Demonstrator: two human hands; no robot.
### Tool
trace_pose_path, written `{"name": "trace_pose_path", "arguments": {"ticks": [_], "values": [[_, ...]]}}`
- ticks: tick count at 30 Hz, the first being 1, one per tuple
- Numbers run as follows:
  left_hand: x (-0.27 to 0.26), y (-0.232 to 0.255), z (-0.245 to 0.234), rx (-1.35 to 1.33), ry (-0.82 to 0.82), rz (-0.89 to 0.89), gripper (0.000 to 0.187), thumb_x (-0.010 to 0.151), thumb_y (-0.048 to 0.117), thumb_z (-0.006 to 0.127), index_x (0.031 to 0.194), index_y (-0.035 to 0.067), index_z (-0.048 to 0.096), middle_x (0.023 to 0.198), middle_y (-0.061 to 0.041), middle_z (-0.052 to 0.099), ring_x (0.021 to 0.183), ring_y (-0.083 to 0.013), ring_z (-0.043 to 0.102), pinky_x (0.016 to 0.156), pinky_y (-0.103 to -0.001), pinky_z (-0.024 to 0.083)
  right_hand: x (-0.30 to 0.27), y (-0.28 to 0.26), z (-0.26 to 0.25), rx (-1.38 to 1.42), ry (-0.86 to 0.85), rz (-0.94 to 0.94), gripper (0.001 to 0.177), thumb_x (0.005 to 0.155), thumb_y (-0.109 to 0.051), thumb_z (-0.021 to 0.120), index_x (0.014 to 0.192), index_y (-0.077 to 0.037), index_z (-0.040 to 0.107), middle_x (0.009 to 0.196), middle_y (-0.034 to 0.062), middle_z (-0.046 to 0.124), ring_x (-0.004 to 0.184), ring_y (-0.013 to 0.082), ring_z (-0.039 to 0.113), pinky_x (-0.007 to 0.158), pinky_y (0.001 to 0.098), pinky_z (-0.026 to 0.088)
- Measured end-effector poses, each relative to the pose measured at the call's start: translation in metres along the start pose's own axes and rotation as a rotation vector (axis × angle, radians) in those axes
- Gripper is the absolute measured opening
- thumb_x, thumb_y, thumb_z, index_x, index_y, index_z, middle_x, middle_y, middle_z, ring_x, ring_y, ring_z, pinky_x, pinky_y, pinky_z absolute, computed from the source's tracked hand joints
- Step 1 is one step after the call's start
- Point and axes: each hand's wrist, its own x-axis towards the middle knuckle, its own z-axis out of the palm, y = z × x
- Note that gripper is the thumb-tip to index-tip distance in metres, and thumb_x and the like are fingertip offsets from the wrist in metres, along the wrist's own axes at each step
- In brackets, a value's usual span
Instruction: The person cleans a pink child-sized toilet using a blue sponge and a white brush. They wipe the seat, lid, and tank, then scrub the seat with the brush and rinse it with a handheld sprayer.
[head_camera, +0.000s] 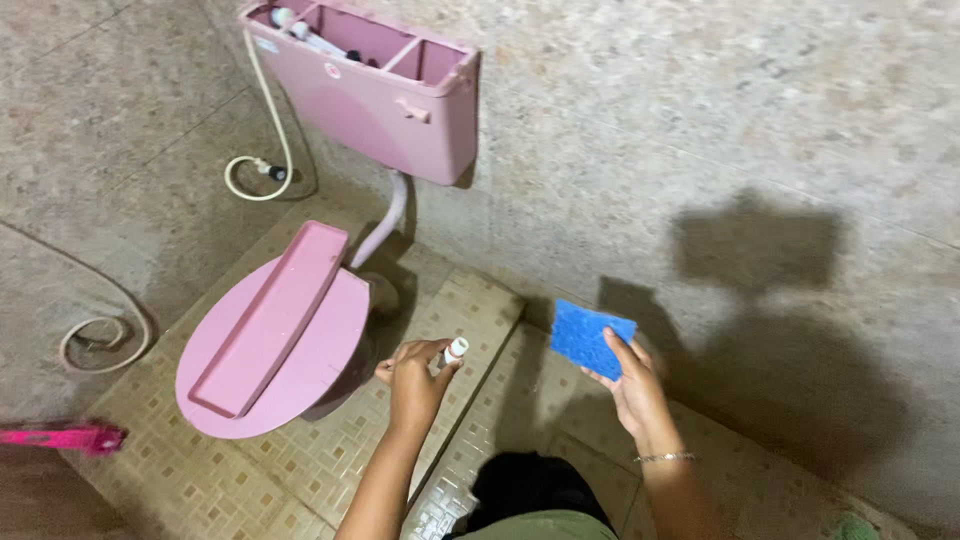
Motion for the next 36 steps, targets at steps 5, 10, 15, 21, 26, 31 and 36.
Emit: {"name": "trace_pose_path", "arguments": {"ticks": [5,10,15,21,26,31,36], "values": [[-0.005,0.03,0.048,-0.012,-0.027,0.049,0.034,0.071,0.026,0.087,0.103,0.017,0.079,0.104,-0.002,0.077,0.107,-0.0216,0.065,0.095,-0.05,0.03,-0.017,-0.004,-0.076,0.075,0.11,-0.033,0.037,0.097,-0.035,0.063,0.124,-0.009,0.064,0.115,0.0068,0.072,0.101,0.0201,0.069,0.087,0.0437,0.058],[0.029,0.069,0.103,-0.907,-0.072,-0.239,0.034,0.081,0.015,0.081,0.112,0.005,0.076,0.101,-0.004,0.079,0.096,-0.0162,0.071,0.093,-0.032,0.048,-0.022,-0.018,-0.141,0.16,0.158,-0.053,0.035,0.098,-0.034,0.064,0.123,-0.009,0.064,0.116,0.0044,0.07,0.1,0.0196,0.069,0.086,0.0435,0.057],[0.05,0.139,0.134,-1.173,-0.117,-0.381,0.036,0.084,0.01,0.079,0.119,0.002,0.075,0.101,0.0,0.077,0.091,-0.0082,0.062,0.083,-0.022,0.045,-0.012,-0.045,-0.198,0.17,0.176,-0.065,0.033,0.098,-0.033,0.064,0.122,-0.01,0.064,0.118,0.0047,0.07,0.103,0.0197,0.069,0.087,0.0436,0.059],[0.049,0.186,0.133,-1.132,-0.055,-0.419,0.036,0.086,0.01,0.079,0.121,0.003,0.075,0.1,0.001,0.076,0.08,-0.0028,0.057,0.071,-0.021,0.041,0.022,-0.068,-0.224,0.169,0.154,-0.036,0.03,0.097,-0.033,0.066,0.119,-0.013,0.063,0.119,0.0028,0.069,0.105,0.0195,0.067,0.084,0.0446,0.058],[0.057,0.173,0.128,-1.202,0.073,-0.416,0.032,0.082,0.007,0.082,0.112,0.006,0.072,0.096,0.0,0.078,0.068,-0.0021,0.05,0.064,-0.019,0.038,0.053,-0.068,-0.215,0.147,0.056,0.004,0.028,0.098,-0.033,0.065,0.118,-0.013,0.064,0.117,0.0036,0.07,0.102,0.02,0.068,0.082,0.0446,0.059],[0.074,0.159,0.128,-1.237,0.153,-0.478,0.025,0.082,0.008,0.084,0.104,0.01,0.07,0.095,-0.001,0.077,0.072,-0.0033,0.058,0.064,-0.021,0.039,0.079,-0.073,-0.194,0.122,-0.035,0.025,0.028,0.098,-0.032,0.066,0.118,-0.012,0.064,0.116,0.0032,0.071,0.103,0.0201,0.069,0.084,0.0443,0.058],[0.115,0.141,0.15,-1.288,0.137,-0.575,0.021,0.084,0.016,0.081,0.104,0.015,0.072,0.098,0.004,0.078,0.086,-0.005,0.066,0.078,-0.029,0.045,0.113,-0.079,-0.177,0.082,-0.083,0.03,0.029,0.098,-0.031,0.064,0.119,-0.01,0.066,0.117,0.0043,0.071,0.102,0.0197,0.069,0.086,0.0447,0.059]]}}
